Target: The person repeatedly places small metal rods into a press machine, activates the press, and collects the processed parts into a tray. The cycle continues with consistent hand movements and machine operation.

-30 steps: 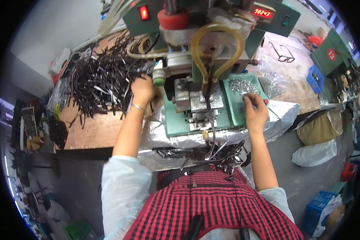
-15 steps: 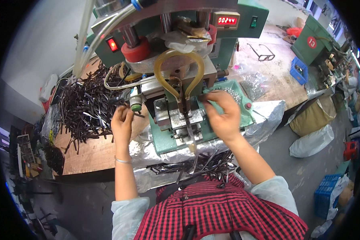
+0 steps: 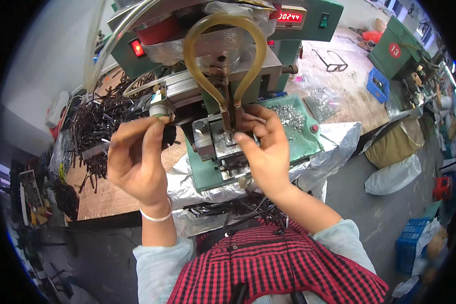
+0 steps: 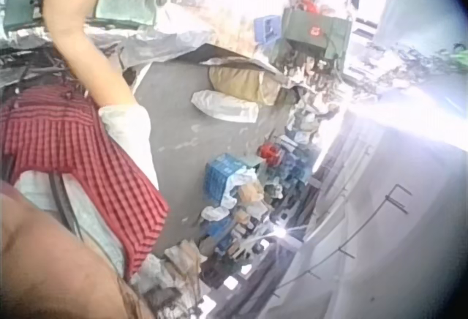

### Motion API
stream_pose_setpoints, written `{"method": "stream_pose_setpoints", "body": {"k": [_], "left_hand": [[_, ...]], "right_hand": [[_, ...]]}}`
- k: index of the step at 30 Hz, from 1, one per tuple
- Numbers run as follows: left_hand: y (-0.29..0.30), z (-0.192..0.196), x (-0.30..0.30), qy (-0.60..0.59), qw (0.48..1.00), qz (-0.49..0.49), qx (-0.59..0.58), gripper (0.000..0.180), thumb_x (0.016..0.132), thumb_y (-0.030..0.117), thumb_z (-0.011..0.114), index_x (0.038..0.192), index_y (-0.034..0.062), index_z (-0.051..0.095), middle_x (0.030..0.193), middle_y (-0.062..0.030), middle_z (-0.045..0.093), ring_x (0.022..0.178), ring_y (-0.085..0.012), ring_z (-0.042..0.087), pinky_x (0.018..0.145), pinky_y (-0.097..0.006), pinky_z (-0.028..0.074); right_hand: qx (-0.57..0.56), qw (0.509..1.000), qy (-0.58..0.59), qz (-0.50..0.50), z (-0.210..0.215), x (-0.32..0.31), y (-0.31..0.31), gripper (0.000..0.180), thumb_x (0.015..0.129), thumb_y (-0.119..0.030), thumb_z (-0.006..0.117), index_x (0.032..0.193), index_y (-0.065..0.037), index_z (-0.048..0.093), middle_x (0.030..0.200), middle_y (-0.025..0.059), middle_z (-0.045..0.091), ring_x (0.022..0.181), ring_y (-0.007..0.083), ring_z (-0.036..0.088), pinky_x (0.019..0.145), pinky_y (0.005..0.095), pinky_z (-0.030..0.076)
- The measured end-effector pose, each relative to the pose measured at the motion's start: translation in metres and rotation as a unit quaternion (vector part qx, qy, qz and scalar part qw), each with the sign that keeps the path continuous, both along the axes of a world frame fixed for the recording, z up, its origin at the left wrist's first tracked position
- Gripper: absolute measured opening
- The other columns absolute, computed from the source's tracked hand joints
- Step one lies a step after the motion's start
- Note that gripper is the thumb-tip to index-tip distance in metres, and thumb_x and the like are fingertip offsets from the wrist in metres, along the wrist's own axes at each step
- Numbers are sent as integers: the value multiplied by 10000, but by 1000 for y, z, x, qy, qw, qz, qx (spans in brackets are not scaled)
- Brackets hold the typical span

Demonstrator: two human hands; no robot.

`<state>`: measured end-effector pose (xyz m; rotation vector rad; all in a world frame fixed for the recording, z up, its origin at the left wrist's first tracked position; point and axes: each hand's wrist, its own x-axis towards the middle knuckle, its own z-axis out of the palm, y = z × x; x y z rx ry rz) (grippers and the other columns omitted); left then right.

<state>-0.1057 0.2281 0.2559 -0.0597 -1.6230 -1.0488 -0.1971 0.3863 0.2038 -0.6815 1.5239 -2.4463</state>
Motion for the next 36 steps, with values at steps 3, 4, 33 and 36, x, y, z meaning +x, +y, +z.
{"method": "stream_pose_setpoints", "body": {"k": [3, 4, 33, 36], "left_hand": [[12, -15, 13, -32, 988, -2, -148, 158, 852, -131, 697, 953, -10, 690, 878, -131, 730, 815, -266, 723, 783, -405, 628], [21, -29, 12, -39, 976, -26, -211, 173, 817, -81, 751, 957, 16, 717, 856, -118, 736, 784, -265, 717, 772, -396, 626], [-216, -156, -24, -454, 852, 184, -183, 300, 869, 25, 596, 1156, -18, 670, 1170, -244, 688, 1068, -426, 658, 956, -447, 526], [-310, -243, -50, -471, 834, 135, -254, 314, 841, 41, 574, 1134, 14, 686, 1140, -249, 702, 1099, -451, 649, 939, -504, 518]], "right_hand": [[72, 994, 84, 15, 16, 13, 19, 610, 876, 73, 593, 1465, 41, 439, 1293, 158, 648, 1256, 264, 611, 1101, 372, 447], [116, 989, 92, 26, 16, 7, 24, 599, 879, 66, 594, 1460, 34, 455, 1312, 154, 647, 1265, 257, 609, 1102, 368, 448], [361, 815, 315, -325, -93, -76, 87, 138, 876, -87, 698, 1010, -59, 713, 937, 139, 709, 893, 360, 675, 800, 451, 534], [304, 872, 252, -289, -84, -70, 74, 89, 907, -66, 691, 984, -33, 722, 946, 146, 717, 900, 369, 675, 802, 437, 530]]}}
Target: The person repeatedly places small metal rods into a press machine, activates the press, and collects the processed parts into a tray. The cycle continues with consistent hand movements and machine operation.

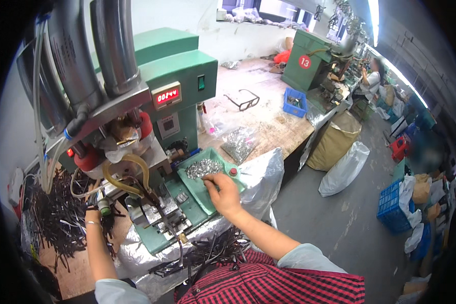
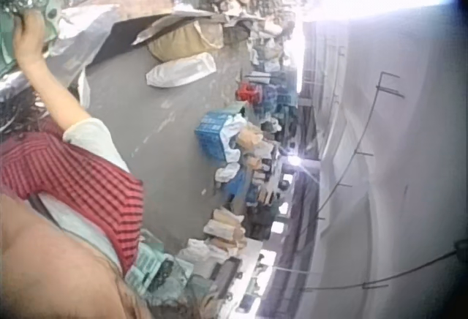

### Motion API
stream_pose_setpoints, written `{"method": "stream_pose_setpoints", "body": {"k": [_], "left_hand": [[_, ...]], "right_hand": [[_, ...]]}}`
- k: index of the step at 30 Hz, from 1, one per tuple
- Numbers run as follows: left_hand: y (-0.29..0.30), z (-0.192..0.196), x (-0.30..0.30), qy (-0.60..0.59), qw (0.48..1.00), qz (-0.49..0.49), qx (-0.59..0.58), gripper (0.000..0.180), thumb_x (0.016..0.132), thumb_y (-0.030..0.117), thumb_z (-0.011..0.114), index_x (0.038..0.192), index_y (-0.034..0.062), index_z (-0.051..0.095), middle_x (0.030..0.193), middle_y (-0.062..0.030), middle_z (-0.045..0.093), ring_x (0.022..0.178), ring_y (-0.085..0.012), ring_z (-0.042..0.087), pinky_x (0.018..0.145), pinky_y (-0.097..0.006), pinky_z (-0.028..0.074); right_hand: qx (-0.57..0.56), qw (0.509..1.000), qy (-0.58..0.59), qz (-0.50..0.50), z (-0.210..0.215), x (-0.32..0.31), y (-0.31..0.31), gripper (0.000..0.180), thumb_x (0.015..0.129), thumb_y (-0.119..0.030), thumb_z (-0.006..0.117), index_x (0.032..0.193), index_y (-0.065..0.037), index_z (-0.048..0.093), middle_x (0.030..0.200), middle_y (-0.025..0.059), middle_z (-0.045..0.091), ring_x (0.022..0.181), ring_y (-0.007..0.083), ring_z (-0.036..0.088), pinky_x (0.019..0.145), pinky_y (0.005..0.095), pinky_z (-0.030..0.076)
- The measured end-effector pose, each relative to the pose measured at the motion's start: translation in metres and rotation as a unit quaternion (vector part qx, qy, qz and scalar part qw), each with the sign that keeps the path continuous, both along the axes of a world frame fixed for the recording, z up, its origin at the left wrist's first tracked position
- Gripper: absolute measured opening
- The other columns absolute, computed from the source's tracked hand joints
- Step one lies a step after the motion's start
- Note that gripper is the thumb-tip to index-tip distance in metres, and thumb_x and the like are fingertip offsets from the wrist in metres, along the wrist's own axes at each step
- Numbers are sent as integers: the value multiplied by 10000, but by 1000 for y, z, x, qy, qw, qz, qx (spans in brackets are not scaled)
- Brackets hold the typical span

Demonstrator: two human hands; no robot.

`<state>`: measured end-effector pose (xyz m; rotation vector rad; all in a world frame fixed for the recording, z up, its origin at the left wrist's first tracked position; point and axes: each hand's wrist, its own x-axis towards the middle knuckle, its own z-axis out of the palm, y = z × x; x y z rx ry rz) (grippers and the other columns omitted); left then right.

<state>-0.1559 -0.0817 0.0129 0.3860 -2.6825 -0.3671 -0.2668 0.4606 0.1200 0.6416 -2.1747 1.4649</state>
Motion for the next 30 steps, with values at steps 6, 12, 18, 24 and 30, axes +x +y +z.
{"method": "stream_pose_setpoints", "body": {"k": [6, 12, 18, 24, 30], "left_hand": [[134, 71, 26, -93, 995, 25, -21, 269, 828, 78, 727, 1096, 80, 747, 1095, -184, 716, 992, -417, 671, 871, -463, 536], [131, 120, 57, 123, 974, 73, -175, 46, 764, -9, 699, 808, -7, 684, 890, -187, 630, 837, -426, 618, 742, -505, 496], [77, 52, 81, 126, 970, 163, -131, 305, 930, 30, 604, 1234, 10, 629, 1162, -205, 694, 1026, -396, 670, 893, -453, 525], [136, 97, 104, 328, 901, 151, 240, 314, 1088, 268, 555, 1209, 1, 669, 1081, -66, 717, 914, -142, 652, 836, -288, 516], [229, 140, 47, 411, 838, 42, 356, 99, 998, 127, 707, 1015, 29, 703, 928, 0, 677, 828, -84, 590, 768, -249, 489]], "right_hand": [[9, 993, -115, 15, -6, 9, 15, 167, 913, -142, 709, 1054, -59, 741, 993, 154, 740, 932, 351, 706, 809, 423, 548], [23, 996, -81, 44, 9, -3, -14, 161, 898, -144, 711, 1033, -56, 723, 963, 141, 734, 877, 335, 705, 788, 404, 554], [41, 998, -2, -46, -11, 5, 24, 138, 871, -92, 679, 994, -59, 731, 1001, 133, 738, 948, 356, 689, 851, 441, 543], [24, 999, -44, 9, 19, 25, 43, 125, 853, -70, 719, 974, -43, 739, 965, 123, 734, 932, 329, 689, 835, 428, 536], [-65, 985, -8, 162, 60, 27, -49, 228, 820, -13, 732, 1049, -16, 723, 986, 133, 738, 929, 279, 718, 850, 381, 549]]}}
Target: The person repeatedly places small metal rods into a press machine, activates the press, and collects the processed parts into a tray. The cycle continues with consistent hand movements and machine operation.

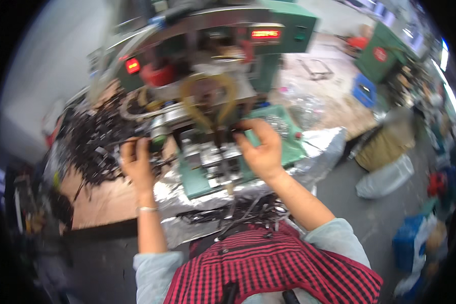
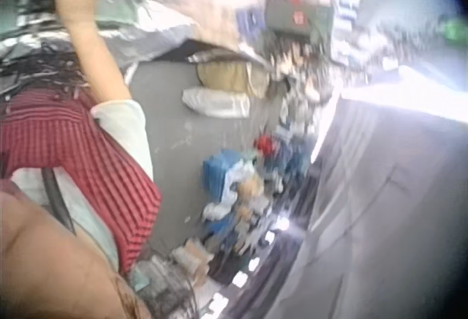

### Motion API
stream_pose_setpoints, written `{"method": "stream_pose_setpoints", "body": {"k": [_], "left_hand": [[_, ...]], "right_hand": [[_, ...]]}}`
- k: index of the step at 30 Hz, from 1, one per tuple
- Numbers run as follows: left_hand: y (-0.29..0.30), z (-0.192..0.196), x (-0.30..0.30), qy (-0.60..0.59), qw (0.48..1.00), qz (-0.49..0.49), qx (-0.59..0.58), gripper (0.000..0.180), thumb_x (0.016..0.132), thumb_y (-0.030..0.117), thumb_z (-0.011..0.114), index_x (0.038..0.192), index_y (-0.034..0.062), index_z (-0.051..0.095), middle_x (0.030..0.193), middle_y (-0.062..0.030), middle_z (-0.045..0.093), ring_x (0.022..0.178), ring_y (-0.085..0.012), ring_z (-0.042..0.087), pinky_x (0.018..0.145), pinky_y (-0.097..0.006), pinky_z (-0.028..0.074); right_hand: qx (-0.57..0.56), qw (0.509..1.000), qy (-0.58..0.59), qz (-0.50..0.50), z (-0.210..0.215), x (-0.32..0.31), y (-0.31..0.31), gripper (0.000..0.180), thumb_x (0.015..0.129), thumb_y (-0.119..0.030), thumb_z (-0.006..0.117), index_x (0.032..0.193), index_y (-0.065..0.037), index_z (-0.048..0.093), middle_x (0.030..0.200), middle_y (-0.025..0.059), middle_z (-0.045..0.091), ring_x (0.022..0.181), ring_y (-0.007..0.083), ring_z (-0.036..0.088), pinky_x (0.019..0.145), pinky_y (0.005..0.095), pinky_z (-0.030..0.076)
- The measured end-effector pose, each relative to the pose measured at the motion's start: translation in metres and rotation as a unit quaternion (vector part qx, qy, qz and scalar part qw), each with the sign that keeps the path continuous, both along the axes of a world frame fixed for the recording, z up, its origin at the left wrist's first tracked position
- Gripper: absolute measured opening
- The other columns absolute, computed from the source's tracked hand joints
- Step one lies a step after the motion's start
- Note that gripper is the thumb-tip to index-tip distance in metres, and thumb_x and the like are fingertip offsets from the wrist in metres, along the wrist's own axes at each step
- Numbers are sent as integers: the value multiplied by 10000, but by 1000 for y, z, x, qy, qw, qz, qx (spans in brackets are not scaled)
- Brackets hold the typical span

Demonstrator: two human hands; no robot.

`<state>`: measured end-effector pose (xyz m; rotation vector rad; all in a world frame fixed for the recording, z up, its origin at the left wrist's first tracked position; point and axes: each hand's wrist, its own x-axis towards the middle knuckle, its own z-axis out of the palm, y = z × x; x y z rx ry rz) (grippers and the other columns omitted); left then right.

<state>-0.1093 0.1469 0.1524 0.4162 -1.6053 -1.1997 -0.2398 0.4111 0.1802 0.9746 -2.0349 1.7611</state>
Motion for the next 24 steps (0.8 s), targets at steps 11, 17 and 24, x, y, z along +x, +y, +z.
{"method": "stream_pose_setpoints", "body": {"k": [11, 17, 24], "left_hand": [[84, 98, 7, 123, 969, -82, -199, 99, 972, -15, 676, 1059, -34, 634, 997, -181, 713, 895, -198, 692, 795, -275, 564], [108, 63, 17, 43, 881, -124, -455, 231, 764, 70, 859, 949, 56, 722, 964, -125, 735, 766, -250, 713, 627, -327, 576], [120, 30, -13, 26, 819, -108, -562, 272, 756, 120, 888, 961, 76, 716, 955, -103, 740, 597, -147, 633, 481, -256, 447]], "right_hand": [[-157, 949, -239, 131, 16, 34, -23, 545, 879, 50, 695, 1388, 36, 498, 1225, 138, 659, 1128, 198, 656, 997, 322, 500], [-47, 967, -167, 186, 37, 52, 8, 682, 849, 24, 668, 1487, 31, 428, 1424, 177, 574, 1294, 264, 585, 1128, 392, 420], [-89, 985, -137, -59, -15, -51, 50, 522, 911, 57, 637, 1417, -26, 544, 1324, 171, 640, 1213, 262, 640, 1065, 368, 487]]}}
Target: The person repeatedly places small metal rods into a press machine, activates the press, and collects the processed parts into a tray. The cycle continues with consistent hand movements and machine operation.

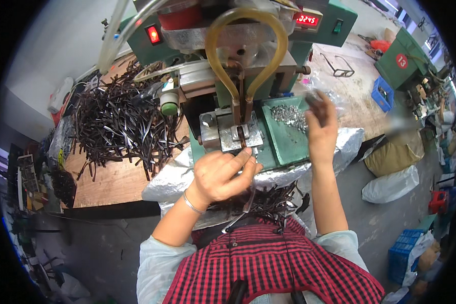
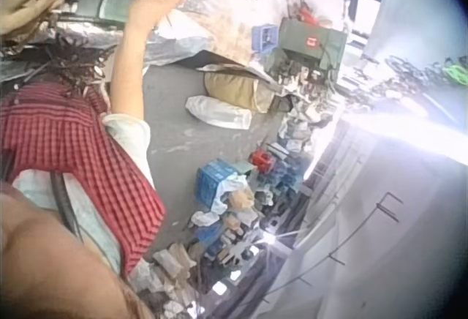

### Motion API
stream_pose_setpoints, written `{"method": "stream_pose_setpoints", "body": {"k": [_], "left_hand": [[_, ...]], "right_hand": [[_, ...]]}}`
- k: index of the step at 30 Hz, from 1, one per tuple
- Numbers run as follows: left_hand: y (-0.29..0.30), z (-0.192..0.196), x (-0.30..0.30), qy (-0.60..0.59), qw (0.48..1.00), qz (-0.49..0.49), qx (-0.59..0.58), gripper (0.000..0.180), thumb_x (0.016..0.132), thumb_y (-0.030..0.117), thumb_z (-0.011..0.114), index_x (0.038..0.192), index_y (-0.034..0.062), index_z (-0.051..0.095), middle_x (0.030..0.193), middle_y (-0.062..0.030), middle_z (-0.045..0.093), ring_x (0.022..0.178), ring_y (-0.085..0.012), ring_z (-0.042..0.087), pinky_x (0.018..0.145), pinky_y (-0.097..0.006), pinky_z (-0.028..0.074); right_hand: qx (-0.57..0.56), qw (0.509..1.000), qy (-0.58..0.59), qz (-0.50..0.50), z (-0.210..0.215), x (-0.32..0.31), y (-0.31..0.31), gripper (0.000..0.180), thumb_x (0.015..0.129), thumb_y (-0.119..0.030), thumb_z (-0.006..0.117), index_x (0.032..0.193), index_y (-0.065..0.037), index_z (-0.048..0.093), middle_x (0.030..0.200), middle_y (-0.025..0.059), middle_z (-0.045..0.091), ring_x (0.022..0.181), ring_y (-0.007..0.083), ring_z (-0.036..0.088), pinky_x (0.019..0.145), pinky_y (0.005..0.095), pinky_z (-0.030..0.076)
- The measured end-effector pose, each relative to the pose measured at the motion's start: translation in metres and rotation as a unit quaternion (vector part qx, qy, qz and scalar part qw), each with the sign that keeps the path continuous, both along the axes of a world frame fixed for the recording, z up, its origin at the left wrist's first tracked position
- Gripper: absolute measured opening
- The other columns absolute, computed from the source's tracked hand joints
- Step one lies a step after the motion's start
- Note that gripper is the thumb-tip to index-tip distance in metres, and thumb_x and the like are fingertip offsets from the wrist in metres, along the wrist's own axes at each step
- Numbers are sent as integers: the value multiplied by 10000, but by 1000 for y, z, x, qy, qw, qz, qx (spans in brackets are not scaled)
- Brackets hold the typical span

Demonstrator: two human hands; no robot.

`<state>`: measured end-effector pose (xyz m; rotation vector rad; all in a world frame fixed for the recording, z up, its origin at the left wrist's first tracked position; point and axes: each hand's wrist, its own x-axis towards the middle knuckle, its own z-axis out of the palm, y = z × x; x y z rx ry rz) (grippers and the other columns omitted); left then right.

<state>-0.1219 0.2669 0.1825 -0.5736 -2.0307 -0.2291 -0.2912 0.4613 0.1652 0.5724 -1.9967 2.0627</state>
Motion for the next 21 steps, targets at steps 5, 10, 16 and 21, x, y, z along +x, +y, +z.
{"method": "stream_pose_setpoints", "body": {"k": [5, 10, 16, 21], "left_hand": [[0, -12, -6, 19, 1000, -9, 17, 277, 766, 107, 881, 982, 84, 708, 988, -93, 745, 551, -129, 595, 458, -251, 417], [5, -12, 1, -13, 998, 4, 59, 274, 756, 94, 876, 987, 69, 730, 1010, -105, 754, 601, -163, 647, 491, -282, 476], [19, 4, 73, -62, 992, 42, 102, 342, 742, 63, 856, 1064, 81, 743, 1101, -124, 754, 733, -204, 704, 606, -312, 537], [-51, 46, 82, 18, 943, 240, 231, 167, 788, -76, 785, 925, -3, 724, 912, -113, 718, 794, -239, 657, 664, -315, 501]], "right_hand": [[208, 977, -19, -31, -53, -2, 56, 349, 888, -39, 666, 1237, -42, 678, 1150, 116, 737, 1087, 205, 687, 980, 337, 508], [438, 889, 87, -103, -46, 22, 44, 151, 808, -174, 761, 886, -48, 732, 931, 142, 697, 938, 371, 656, 847, 484, 518], [447, 872, 134, -149, -54, 25, 24, 96, 817, -142, 749, 840, -55, 715, 876, 132, 695, 878, 355, 676, 800, 467, 529], [321, 939, 27, -116, -51, 26, 37, 98, 906, -71, 698, 977, -13, 732, 935, 144, 749, 900, 293, 722, 836, 376, 540]]}}
